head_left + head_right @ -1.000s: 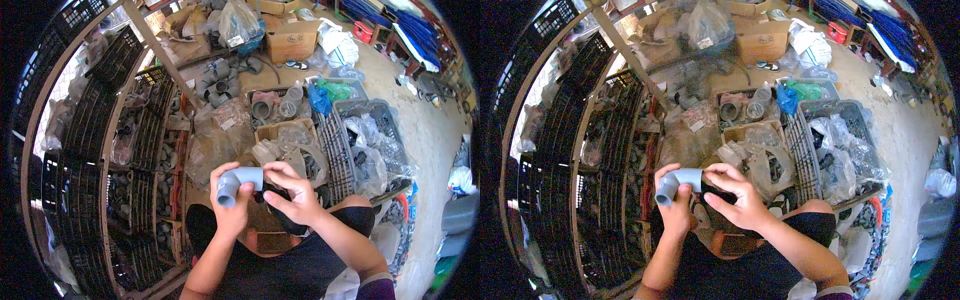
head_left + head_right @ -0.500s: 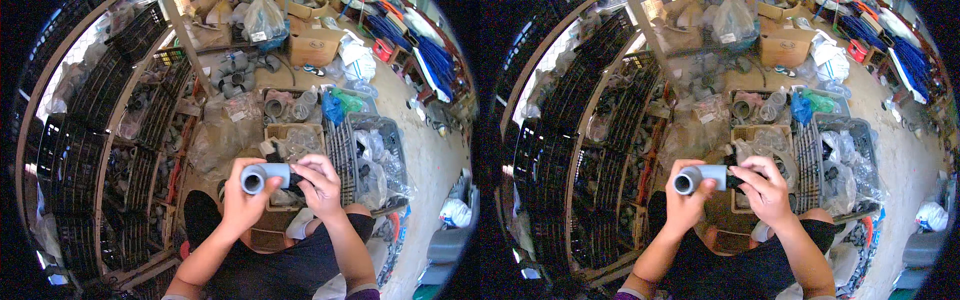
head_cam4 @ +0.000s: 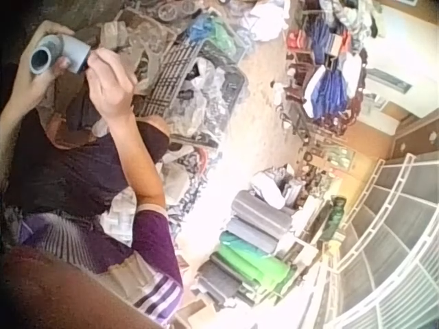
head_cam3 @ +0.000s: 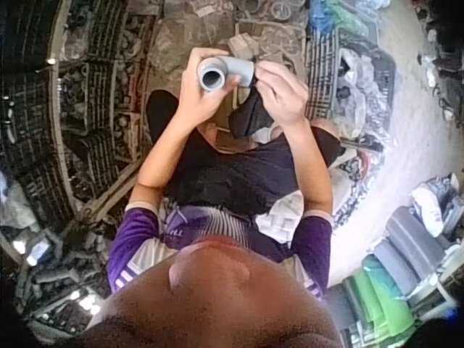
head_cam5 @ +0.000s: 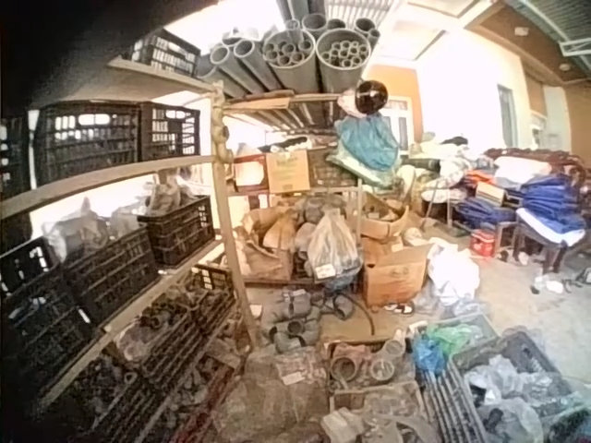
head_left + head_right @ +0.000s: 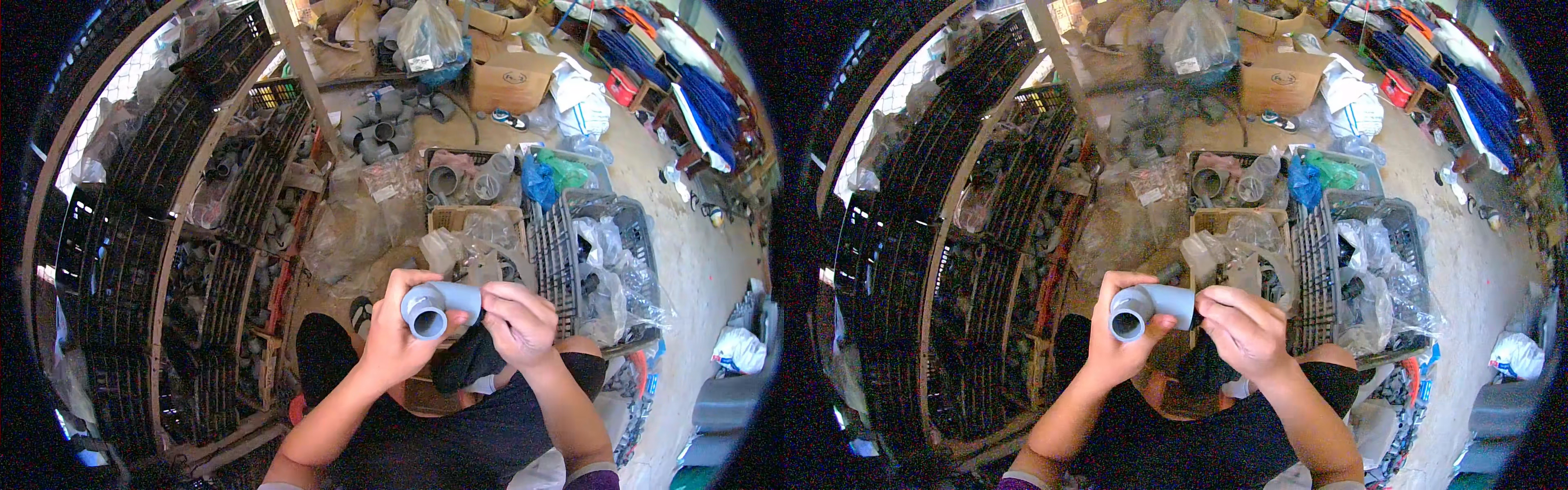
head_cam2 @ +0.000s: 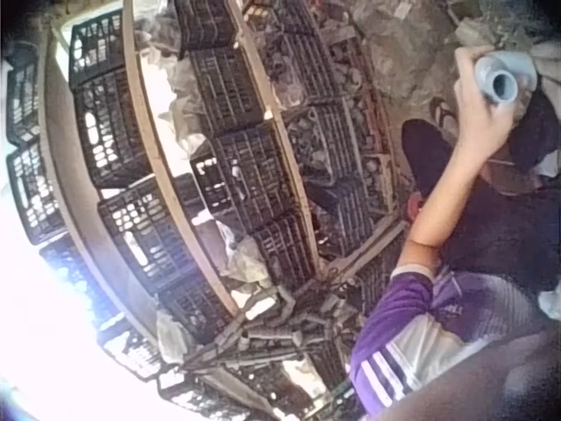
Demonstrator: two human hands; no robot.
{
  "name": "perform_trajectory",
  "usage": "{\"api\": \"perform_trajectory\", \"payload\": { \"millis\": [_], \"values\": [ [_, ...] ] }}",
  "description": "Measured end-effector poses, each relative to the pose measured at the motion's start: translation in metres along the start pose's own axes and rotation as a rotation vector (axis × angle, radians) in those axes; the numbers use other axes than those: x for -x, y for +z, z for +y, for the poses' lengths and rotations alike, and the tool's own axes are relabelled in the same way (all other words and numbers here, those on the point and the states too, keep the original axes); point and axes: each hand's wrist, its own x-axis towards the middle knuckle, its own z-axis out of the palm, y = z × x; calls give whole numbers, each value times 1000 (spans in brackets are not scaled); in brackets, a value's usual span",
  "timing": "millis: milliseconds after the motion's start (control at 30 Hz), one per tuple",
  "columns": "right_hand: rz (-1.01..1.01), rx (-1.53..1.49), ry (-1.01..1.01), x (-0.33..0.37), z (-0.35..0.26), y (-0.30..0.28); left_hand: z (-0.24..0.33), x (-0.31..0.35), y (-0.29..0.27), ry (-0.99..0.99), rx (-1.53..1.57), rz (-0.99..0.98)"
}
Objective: Attempting to fit together various plastic plumbing elbow and pipe connectors while seated in a storage area.
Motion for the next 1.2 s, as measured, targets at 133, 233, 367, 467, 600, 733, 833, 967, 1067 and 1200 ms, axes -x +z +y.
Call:
{"api": "perform_trajectory", "payload": {
  "millis": [133,233,367,467,600,733,833,967,1067,1200],
  "values": [
    [-73,-99,185,0,0,0,-4,2,3,62,4,33],
    [-121,-360,379,5,7,-2,-9,2,4,100,-26,4],
    [-98,-740,763,12,7,4,-19,2,4,138,-26,-33],
    [-57,-758,892,9,7,11,-32,5,7,-15,18,-21],
    [15,-97,310,4,1,9,-18,-4,-3,-342,495,-188],
    [80,42,93,-6,1,1,-14,-4,-18,-380,945,-445],
    [-28,52,-20,-5,-3,3,-9,-6,-18,-593,859,-268],
    [-91,-33,33,-7,-1,2,-13,1,-15,-669,775,-92],
    [58,-266,315,-3,-3,4,-6,3,-10,-673,781,-54],
    [49,-281,356,5,1,4,-1,4,-10,-552,647,-92]
  ]
}}
